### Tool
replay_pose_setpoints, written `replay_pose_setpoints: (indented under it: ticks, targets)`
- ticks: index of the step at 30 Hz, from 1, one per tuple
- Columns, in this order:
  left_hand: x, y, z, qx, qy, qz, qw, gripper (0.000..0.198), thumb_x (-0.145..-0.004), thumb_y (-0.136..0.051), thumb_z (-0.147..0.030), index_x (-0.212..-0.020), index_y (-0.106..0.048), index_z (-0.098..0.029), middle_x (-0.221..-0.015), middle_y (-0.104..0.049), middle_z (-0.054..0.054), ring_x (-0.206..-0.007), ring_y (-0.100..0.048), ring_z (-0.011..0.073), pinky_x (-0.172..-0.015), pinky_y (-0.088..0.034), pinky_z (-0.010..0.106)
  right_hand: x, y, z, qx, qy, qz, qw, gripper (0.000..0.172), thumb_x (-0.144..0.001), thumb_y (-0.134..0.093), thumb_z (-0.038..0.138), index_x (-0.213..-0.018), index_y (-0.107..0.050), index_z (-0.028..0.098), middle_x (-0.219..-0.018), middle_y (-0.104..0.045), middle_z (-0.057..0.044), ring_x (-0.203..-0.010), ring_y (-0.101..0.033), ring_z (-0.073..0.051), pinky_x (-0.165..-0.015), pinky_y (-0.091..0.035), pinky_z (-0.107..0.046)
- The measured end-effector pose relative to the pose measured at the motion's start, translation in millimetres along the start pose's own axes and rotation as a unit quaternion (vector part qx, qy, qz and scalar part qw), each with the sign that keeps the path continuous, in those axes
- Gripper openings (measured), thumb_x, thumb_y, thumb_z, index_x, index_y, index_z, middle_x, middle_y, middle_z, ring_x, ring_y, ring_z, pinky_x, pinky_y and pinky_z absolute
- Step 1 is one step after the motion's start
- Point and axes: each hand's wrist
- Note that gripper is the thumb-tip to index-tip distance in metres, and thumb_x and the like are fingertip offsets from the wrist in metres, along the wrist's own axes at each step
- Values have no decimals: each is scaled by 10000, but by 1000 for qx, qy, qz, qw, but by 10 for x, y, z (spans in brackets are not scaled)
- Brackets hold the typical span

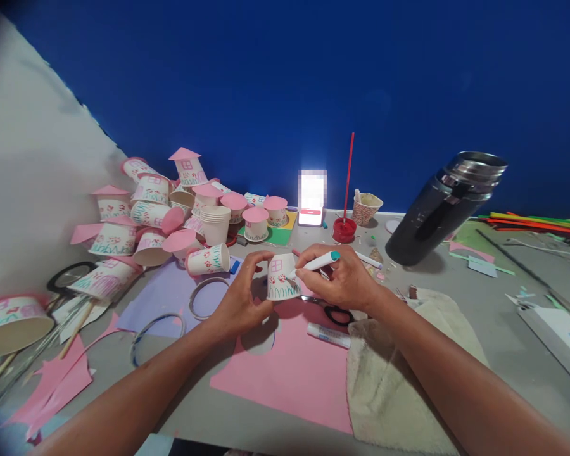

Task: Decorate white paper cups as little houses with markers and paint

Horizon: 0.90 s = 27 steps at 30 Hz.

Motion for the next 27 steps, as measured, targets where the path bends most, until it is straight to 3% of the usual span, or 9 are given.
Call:
replay_pose_setpoints:
  ticks: [13,27]
  targets:
    - [1,-9,13,-8,-23,-15,1000,683,-740,-648,-72,-1371,-454,-249,-1342,-562,107,-1260,-574,296,-1083,-517,509,19,32,-14,22,13,-25,999,109,-863,-692,231,-805,-767,177,-670,-732,-22,-518,-575,-114,-485,-440,-236]
    - [12,-3,42,-27,-22,1,999,702,-702,-681,-101,-1354,-461,-242,-1336,-563,115,-1259,-570,321,-1093,-496,536,26,-67,46,31,35,20,999,133,-887,-655,215,-802,-751,181,-680,-731,-10,-520,-539,-95,-515,-438,-223]
Point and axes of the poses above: each hand's wrist, its own x-axis away from the middle knuckle, its own y-axis out of the back of the hand, z = x × y
